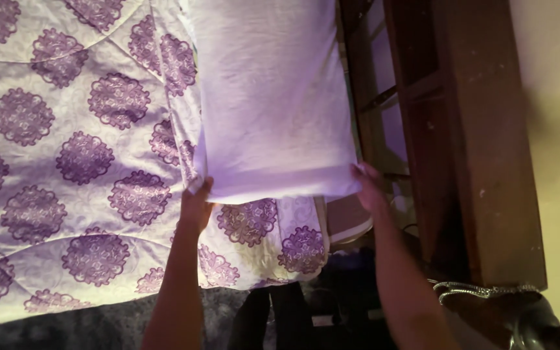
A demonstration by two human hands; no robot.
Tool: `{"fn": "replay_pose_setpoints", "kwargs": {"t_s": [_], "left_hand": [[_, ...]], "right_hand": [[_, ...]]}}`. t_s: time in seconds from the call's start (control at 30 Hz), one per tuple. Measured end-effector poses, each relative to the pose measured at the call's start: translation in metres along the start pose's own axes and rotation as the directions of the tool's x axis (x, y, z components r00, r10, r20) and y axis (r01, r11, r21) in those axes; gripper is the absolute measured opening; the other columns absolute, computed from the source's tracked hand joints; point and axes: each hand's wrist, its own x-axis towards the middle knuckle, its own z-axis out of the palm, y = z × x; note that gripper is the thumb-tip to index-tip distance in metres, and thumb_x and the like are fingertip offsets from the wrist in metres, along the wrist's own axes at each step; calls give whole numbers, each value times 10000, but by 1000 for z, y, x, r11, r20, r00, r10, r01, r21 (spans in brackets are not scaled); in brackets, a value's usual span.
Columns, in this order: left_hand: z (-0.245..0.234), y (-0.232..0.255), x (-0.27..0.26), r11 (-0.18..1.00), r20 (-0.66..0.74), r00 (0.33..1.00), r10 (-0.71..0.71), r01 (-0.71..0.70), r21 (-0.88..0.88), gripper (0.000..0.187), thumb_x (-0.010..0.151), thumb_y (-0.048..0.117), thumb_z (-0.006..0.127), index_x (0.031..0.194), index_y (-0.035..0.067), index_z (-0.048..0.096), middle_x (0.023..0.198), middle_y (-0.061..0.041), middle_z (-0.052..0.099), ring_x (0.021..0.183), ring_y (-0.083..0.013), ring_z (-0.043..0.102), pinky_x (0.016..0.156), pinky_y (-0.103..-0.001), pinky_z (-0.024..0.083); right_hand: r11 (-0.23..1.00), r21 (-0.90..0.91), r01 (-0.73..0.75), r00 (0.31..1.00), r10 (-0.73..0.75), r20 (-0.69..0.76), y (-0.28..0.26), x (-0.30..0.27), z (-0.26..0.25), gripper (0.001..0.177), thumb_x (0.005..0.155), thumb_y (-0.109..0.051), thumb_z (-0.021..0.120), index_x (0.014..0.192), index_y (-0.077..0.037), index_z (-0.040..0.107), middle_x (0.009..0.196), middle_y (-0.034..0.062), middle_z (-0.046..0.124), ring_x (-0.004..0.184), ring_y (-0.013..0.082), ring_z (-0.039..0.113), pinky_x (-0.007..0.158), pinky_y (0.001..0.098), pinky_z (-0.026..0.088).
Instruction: Putting pillowcases onto pillows and arranging them on the bed.
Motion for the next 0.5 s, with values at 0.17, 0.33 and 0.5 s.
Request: {"fn": "replay_pose_setpoints", "kwargs": {"t_s": [0.17,0.33,0.5], "left_hand": [[-15,-11,-14,975,-54,984,-169,175,140,572,928,294,676,1415,28,537,1275,-143,632,1122,-281,632,909,-462,620],[-51,-31,-10,972,213,950,-228,234,-4,607,932,327,704,1413,-4,536,1287,-153,660,1168,-290,652,976,-448,571],[-57,-57,57,786,64,998,-28,-18,618,609,873,289,753,1388,18,573,1203,-181,688,1093,-294,648,924,-414,566]], "right_hand": [[992,125,-19,977,45,-209,5,-3,24,254,888,-209,686,1133,-149,662,1004,-24,707,891,144,682,707,363,564],[987,157,-19,999,25,-38,15,6,-27,247,997,-242,721,1216,-143,668,1022,8,670,882,153,633,687,316,507],[985,-103,-140,961,110,-255,-21,16,6,303,903,-167,684,1204,-146,660,1059,-16,717,942,163,696,752,357,600]]}}
